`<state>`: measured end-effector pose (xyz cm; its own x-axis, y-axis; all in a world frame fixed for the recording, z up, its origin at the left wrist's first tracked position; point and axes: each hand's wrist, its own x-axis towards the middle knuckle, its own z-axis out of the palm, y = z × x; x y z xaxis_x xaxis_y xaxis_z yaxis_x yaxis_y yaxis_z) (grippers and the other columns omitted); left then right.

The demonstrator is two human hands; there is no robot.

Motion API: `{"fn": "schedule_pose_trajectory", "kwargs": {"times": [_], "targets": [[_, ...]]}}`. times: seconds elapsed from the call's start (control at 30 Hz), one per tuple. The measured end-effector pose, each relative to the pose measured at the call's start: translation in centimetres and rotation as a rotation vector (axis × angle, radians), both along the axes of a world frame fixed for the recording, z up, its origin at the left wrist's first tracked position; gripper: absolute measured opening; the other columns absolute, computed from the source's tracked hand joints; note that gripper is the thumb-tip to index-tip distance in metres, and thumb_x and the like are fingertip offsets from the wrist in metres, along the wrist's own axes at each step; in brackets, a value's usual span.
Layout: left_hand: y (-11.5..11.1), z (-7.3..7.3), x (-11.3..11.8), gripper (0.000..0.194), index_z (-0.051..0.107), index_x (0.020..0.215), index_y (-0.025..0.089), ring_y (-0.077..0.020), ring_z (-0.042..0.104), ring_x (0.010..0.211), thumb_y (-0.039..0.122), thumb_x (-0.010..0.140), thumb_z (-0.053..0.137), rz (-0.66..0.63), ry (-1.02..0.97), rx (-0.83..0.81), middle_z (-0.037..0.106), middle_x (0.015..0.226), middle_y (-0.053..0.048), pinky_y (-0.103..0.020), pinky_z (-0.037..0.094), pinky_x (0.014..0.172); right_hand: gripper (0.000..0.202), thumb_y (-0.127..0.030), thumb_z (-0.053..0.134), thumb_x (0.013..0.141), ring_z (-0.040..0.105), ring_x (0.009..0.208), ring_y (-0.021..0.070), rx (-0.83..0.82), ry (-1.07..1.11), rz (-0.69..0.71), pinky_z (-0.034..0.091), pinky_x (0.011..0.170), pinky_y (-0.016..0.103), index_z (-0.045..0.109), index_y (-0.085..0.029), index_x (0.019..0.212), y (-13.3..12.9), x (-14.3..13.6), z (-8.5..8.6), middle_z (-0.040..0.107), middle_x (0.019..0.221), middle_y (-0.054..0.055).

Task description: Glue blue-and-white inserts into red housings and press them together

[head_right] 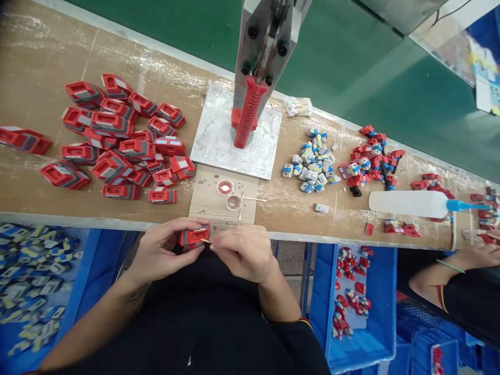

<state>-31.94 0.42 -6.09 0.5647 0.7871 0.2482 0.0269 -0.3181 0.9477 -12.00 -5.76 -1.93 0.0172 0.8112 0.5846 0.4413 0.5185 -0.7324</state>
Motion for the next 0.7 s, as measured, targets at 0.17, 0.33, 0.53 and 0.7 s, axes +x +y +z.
{"fn": "schedule_pose_trajectory", "kwargs": {"times": [0.17, 0.33, 0.53, 0.7], "targets": [[-0.1, 0.2, 0.2, 0.031, 0.075, 0.111, 0.021, -0.024, 0.086, 0.101, 0.009, 0.083, 0.078, -0.003, 0.007, 0.005, 0.087, 0.114, -0.01, -0.03, 0.07, 0.091, 0.011, -0.009, 0.068, 0.102, 0.082, 0.07, 0.0155, 0.012, 0.041, 0.014, 0.064, 0.061, 0.023, 0.07, -0.019, 0.106, -0.1, -0.2, 0.1, 0.085, 0.086, 0.005], [-0.1, -0.1, -0.4, 0.026, 0.074, 0.108, 0.021, -0.025, 0.086, 0.101, 0.013, 0.084, 0.081, 0.073, 0.031, -0.1, 0.087, 0.112, -0.01, -0.031, 0.072, 0.087, 0.005, -0.021, 0.074, 0.101, 0.078, 0.067, 0.0173, 0.019, 0.18, -0.317, 0.062, 0.058, 0.027, 0.071, -0.024, 0.097, -0.7, 5.0, -0.7, 0.079, 0.078, 0.0], [0.1, -0.8, -1.2, 0.029, 0.074, 0.11, 0.021, -0.0244, 0.086, 0.1, 0.014, 0.084, 0.082, 0.132, 0.048, -0.126, 0.087, 0.114, -0.009, -0.027, 0.072, 0.081, 0.016, -0.034, 0.078, 0.096, 0.07, 0.078, 0.0181, -0.136, 0.064, -0.468, 0.055, 0.069, 0.031, 0.072, -0.023, 0.086, -0.5, 10.1, -4.5, 0.073, 0.08, 0.001], [-0.1, -0.5, -1.4, 0.029, 0.072, 0.111, 0.021, -0.0241, 0.086, 0.097, 0.012, 0.085, 0.08, 0.099, 0.05, -0.114, 0.086, 0.115, -0.01, -0.027, 0.072, 0.079, 0.009, -0.023, 0.072, 0.096, 0.071, 0.076, 0.0173, -0.218, 0.01, -0.355, 0.058, 0.072, 0.031, 0.072, -0.023, 0.088, -1.7, 8.8, -5.7, 0.077, 0.081, 0.0]]}}
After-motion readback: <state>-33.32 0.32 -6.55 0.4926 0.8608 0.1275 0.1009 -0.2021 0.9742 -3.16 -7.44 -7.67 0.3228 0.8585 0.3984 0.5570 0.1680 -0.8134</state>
